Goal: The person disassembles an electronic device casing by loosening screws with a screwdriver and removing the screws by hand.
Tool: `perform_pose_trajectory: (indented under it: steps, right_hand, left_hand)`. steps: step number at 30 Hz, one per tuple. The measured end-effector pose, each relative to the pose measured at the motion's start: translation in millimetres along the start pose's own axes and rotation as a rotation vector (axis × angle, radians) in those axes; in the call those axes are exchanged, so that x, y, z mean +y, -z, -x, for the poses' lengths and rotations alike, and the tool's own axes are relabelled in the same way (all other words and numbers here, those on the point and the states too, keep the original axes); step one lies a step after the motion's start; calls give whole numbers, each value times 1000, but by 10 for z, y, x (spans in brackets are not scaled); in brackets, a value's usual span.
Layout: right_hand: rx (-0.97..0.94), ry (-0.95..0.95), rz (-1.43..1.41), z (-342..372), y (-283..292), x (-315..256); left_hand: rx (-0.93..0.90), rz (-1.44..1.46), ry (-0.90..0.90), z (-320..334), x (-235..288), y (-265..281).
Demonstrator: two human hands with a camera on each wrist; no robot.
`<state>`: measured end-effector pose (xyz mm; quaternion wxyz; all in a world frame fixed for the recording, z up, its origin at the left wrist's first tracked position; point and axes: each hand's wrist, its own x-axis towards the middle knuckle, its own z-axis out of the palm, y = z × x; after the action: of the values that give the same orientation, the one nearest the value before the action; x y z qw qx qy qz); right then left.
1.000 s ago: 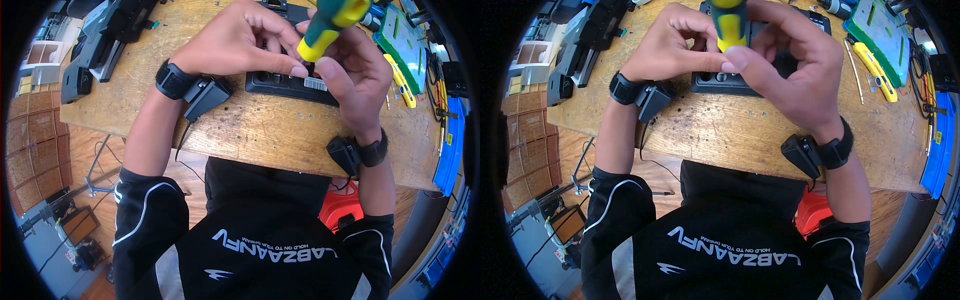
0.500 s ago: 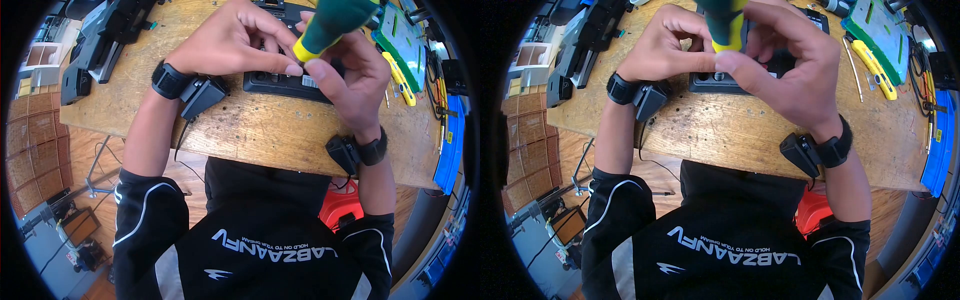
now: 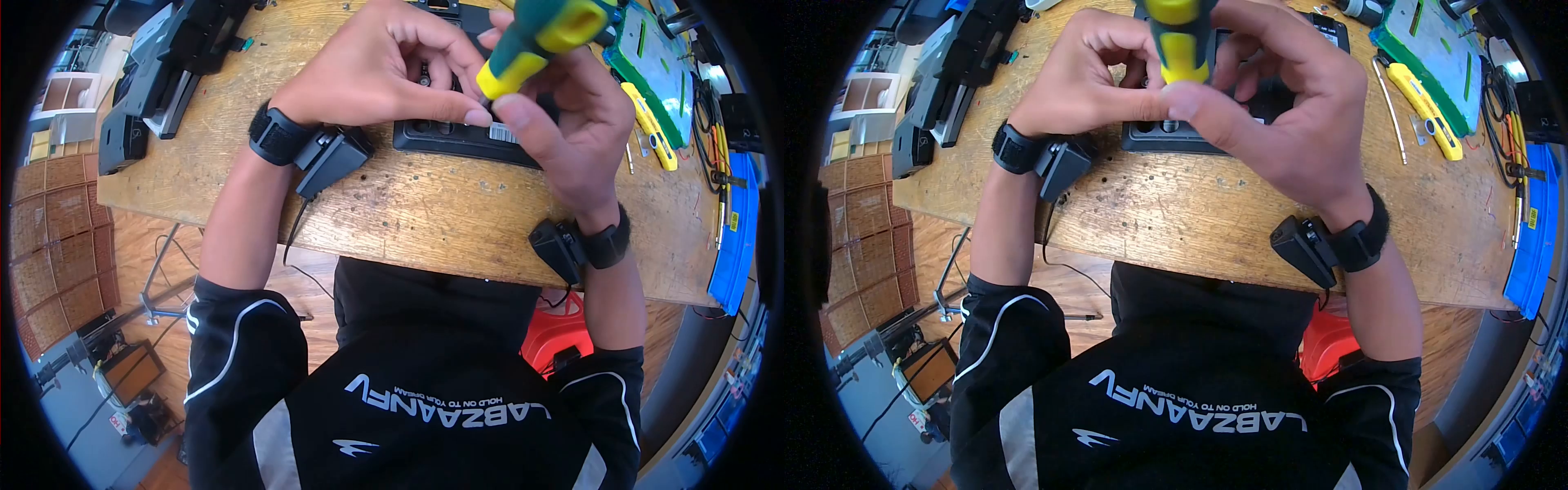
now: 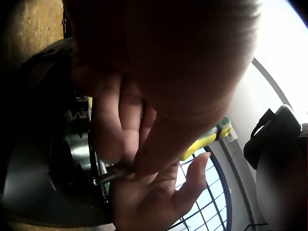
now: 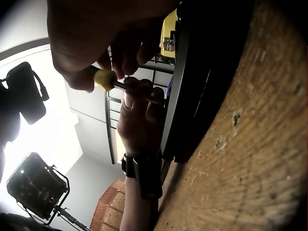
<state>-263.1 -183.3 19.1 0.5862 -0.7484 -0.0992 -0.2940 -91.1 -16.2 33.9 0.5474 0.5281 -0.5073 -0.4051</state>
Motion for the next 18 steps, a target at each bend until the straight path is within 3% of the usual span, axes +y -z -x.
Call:
perform_pose_trajectory:
  steps: [4,8,10,16,18]
  right_hand:
    - [-74,-43,148,80,113,55]
    - [-9,-1,136,21,-24,-2]
    - [97,-66,-76,2,-91,-48]
    - [-67,75,151,23,70,45]
    - [-71,32,164,36,78,26]
  left_hand:
    - [-19,-80,8,12,-2,24]
    - [-4,24,-29,16,-60,-4]
    - [-1,89,-58,13,-50,-14]
    - [9,-199,133,16,136,29]
    - [15,-194,-13,14,8,37]
